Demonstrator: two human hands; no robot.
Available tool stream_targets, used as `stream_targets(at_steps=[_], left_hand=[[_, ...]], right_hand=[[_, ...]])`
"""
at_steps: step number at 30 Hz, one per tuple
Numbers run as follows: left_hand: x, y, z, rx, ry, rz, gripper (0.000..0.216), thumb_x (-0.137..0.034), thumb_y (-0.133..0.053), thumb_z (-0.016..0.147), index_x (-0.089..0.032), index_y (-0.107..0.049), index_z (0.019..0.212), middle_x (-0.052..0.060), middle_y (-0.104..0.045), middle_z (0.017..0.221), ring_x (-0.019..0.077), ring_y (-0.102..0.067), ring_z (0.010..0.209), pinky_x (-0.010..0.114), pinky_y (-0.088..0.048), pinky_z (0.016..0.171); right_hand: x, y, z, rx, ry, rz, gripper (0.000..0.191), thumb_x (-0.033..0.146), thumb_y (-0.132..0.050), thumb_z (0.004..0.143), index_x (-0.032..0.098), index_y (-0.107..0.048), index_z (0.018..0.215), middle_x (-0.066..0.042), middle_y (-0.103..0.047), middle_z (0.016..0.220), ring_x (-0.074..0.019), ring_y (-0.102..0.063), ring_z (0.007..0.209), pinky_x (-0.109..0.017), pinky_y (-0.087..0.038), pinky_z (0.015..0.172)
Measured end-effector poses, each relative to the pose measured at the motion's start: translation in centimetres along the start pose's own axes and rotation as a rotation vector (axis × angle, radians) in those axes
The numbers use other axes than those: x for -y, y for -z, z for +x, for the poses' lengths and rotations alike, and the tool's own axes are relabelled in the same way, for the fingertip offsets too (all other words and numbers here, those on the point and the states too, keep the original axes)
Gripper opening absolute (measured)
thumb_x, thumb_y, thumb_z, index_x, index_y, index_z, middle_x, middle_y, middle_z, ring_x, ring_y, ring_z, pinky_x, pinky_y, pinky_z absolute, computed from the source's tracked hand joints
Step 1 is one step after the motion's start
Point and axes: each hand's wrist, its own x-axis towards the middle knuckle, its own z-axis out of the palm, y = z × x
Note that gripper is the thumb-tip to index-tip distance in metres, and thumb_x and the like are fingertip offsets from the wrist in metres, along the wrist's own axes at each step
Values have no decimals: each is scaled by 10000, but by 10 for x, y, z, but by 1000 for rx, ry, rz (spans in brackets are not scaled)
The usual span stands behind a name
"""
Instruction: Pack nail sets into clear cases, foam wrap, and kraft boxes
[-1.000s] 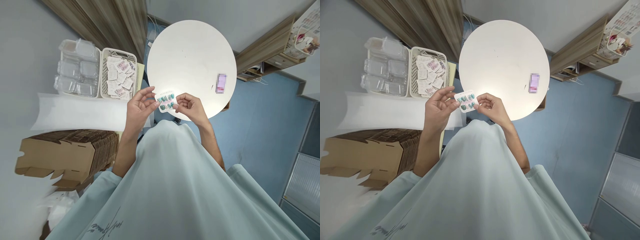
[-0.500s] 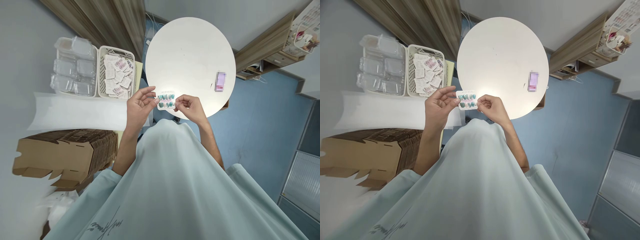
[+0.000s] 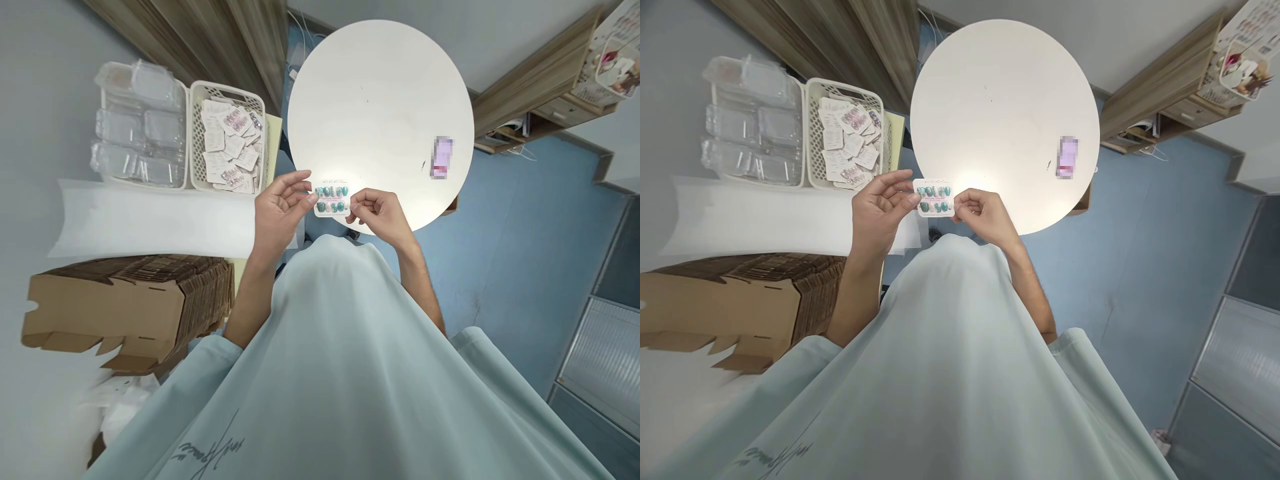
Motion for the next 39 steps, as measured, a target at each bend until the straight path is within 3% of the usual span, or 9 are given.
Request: stream_targets(at_steps=[23,29,33,36,39], left_hand=[[35,-2,11,-26,143,54,598,-581,-915,951,-238,-748,1411,106,-813,1226,222,-822,1042,389,-712,989],[57,-7,19,-71,241,74,448,-501,-859,948,-209,-800,1283,121,-824,1223,236,-827,1021,399,-736,916],[82,-10,31,-57,320,123,432,-425,-822,934,-211,-797,1309,103,-825,1165,220,-815,924,399,-748,843],[95,-11,42,-21,368,167,462,-325,-782,924,-203,-783,1370,111,-826,1187,236,-818,942,439,-748,893],[100,-11,51,-13,388,262,512,-245,-720,948,-192,-749,1456,160,-801,1391,279,-827,1100,498,-715,1032]], right_hand=[[-36,4,37,64,-144,14,237,415,-857,864,218,-730,893,-28,-808,795,-200,-803,796,-308,-639,761],[-68,3,59,66,-192,25,200,326,-834,826,216,-730,956,-20,-835,832,-196,-824,786,-293,-621,746],[-97,-5,79,22,-253,-75,183,276,-770,859,224,-718,1027,-7,-850,835,-200,-846,817,-314,-650,835],[-113,-8,92,10,-286,-151,164,267,-734,898,231,-709,1056,-17,-869,883,-207,-856,859,-334,-660,884],[-120,-5,99,-11,-339,-230,228,258,-715,935,224,-713,1161,-38,-888,970,-225,-863,913,-364,-658,918]])
